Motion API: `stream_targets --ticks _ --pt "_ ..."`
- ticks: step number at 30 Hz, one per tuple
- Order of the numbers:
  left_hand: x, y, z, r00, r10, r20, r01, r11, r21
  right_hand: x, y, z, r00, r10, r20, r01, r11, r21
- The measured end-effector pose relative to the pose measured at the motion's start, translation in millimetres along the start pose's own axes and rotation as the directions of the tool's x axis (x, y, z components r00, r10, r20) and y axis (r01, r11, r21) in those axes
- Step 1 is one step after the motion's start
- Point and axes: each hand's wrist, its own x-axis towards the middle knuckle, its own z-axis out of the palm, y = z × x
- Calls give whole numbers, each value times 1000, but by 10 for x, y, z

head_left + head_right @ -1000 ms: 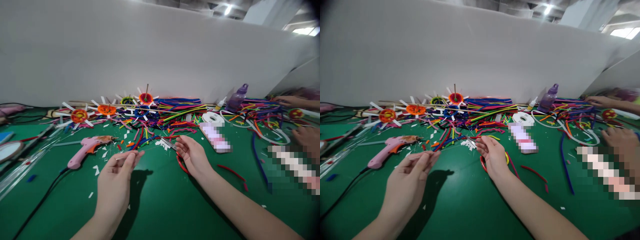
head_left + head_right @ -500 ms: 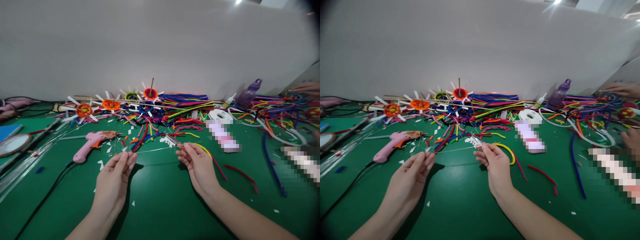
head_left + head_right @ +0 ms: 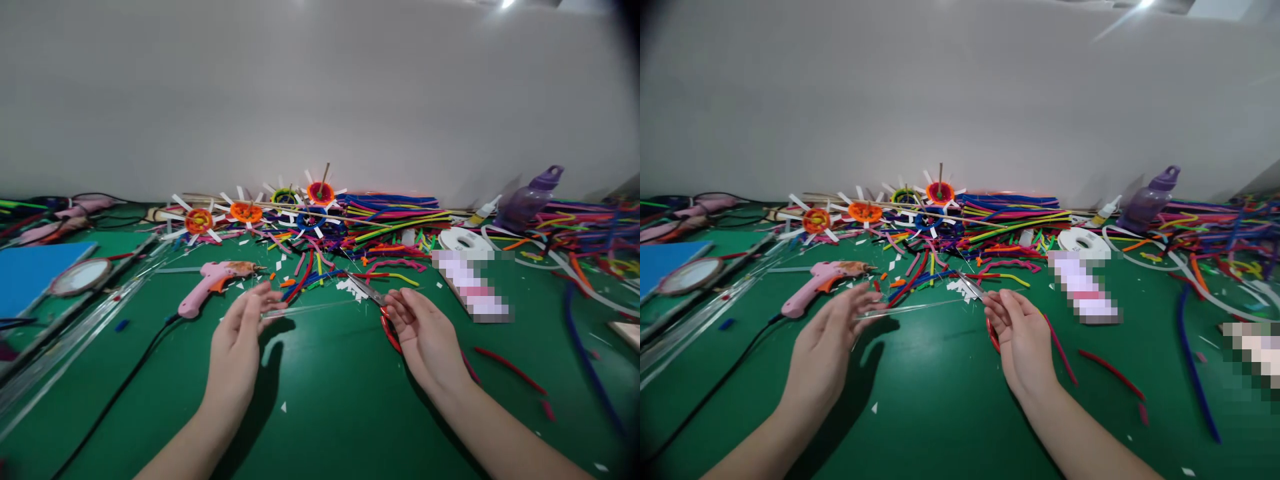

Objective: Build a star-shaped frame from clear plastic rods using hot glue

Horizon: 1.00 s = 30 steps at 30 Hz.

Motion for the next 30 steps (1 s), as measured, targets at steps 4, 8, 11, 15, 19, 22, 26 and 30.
stream_targets --ticks 4,8,11,15,19,22,26,30 --pt "282 241 -341 947 320 11 -277 804 527 42 -24 -4 1000 -8 1 8 1000 18" --pt "567 377 -788 896 387 218 -250 32 968 57 -8 -18 1000 13 8 -13 1000 3" --pt "711 338 -999 938 274 211 -161 -196 967 72 14 -39 999 49 -1 -49 999 -7" --pt "841 247 -1073 978 64 200 -178 -247 952 89 35 -60 998 59 -2 -59 998 -15" --pt "945 254 -1063 979 59 193 -171 -266 949 87 46 -55 998 64 -10 -64 997 -33" --pt "1026 292 -1066 977 67 203 -177 -282 943 82 52 -42 998 62 -5 -62 997 -43" --pt "1156 298 -1076 977 107 183 -144 -299 943 86 52 -34 998 63 -3 -63 997 -49" --pt "1279 253 -1081 974 141 179 -129 -305 944 97 54 -39 998 60 -5 -61 997 -51"
